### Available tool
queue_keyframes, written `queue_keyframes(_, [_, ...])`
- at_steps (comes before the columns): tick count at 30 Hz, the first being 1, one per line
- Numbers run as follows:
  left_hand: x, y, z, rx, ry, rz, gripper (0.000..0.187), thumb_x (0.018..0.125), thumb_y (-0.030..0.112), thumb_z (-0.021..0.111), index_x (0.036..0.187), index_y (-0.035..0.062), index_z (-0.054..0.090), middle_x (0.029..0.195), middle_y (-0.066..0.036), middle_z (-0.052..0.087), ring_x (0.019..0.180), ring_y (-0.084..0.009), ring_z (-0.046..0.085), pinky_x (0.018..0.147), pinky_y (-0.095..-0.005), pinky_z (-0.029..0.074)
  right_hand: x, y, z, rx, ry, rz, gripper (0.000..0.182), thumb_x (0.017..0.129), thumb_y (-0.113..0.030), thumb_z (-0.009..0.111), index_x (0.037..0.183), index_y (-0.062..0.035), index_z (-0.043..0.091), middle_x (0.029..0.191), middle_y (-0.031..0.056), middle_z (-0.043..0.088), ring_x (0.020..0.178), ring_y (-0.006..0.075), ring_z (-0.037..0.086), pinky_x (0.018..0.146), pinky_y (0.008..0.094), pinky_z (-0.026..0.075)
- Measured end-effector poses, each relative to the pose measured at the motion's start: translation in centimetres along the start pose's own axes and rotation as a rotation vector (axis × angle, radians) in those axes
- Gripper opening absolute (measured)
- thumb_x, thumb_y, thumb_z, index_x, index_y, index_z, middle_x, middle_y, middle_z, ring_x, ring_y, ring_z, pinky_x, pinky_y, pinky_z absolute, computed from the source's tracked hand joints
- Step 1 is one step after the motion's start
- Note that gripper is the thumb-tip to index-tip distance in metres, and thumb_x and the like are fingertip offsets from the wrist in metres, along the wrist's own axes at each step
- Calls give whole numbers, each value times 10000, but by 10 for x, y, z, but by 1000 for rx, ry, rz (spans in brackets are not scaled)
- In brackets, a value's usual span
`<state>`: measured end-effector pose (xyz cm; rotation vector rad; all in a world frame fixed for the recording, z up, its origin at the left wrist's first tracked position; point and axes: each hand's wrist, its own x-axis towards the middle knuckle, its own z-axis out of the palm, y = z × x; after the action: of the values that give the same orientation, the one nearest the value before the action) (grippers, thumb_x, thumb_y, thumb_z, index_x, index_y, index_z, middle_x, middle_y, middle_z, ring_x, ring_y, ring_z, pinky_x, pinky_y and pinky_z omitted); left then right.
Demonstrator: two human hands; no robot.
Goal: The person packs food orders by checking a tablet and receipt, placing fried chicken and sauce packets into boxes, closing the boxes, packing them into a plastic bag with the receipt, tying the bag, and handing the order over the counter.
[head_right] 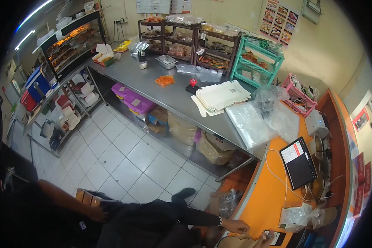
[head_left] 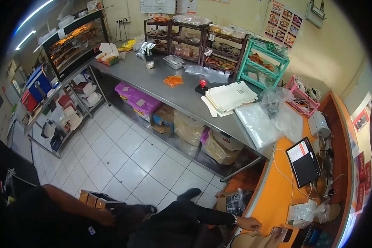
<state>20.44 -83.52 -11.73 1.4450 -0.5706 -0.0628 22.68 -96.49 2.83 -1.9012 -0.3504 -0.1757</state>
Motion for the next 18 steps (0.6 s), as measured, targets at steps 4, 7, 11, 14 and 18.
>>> queue_keyframes(4, [10,-27,-13,-46,-100,131,79,822,71,516,793,6,483,697,-77,510,645,-141,507,586,-307,404,-37,-4,59,86,-87,139,221,897,-216,518,1028,-40,546,875,74,562,757,138,500,668,264,414])
queue_keyframes(7, [-19,13,-72,-219,-236,-18,121,824,79,523,748,8,461,658,-68,516,627,-136,528,564,-291,417,-58,-11,114,196,-182,312,219,897,-215,518,1029,-41,544,874,74,561,756,137,499,666,264,414])
queue_keyframes(11, [-58,12,-170,-3,-122,135,68,829,80,509,840,19,538,709,-64,572,645,-138,556,594,-280,438,-58,-20,188,341,-391,457,217,897,-214,518,1030,-43,541,873,74,561,755,136,498,662,264,414])
queue_keyframes(14, [-94,12,-267,-23,194,112,88,816,69,505,875,26,555,734,-53,593,676,-124,569,610,-264,442,-27,-63,264,192,-539,189,193,913,-182,489,1024,-34,544,802,46,563,672,112,501,588,238,414])
queue_keyframes(18, [-180,60,-381,149,671,-44,122,874,92,438,922,47,541,730,-20,578,663,-79,538,590,-230,433,2,-25,336,114,-767,35,191,892,-137,523,1038,-15,542,782,54,586,650,102,511,569,235,419])
